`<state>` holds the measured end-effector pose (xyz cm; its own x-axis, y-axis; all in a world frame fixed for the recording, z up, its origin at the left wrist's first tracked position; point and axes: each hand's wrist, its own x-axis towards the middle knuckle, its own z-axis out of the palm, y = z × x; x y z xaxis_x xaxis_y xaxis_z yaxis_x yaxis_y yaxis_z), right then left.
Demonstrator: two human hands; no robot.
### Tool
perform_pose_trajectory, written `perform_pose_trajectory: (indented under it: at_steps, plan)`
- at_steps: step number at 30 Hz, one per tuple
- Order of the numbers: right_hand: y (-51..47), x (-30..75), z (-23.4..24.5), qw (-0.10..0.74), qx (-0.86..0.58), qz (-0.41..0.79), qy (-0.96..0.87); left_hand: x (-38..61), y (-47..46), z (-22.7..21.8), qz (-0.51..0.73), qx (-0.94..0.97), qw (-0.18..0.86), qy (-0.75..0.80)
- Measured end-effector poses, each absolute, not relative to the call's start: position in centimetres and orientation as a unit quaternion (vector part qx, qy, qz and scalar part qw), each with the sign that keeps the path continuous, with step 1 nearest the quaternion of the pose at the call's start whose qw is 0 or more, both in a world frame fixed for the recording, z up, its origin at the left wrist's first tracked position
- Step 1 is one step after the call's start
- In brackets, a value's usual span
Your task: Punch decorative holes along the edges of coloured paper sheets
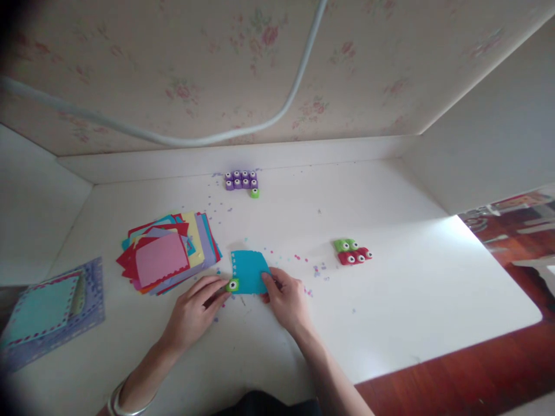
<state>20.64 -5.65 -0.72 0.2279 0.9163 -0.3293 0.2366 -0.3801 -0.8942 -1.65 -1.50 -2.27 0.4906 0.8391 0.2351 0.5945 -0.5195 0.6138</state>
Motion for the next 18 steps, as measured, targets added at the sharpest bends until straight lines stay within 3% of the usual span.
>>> perform_pose_trajectory:
  at_steps: [18]
  plan:
    - [-5.53, 20.52, -0.76, 0.355, -0.709, 0.438, -0.424, -1.51, -1.4, -1.56, 0.252, 0.828, 0.251, 0.433]
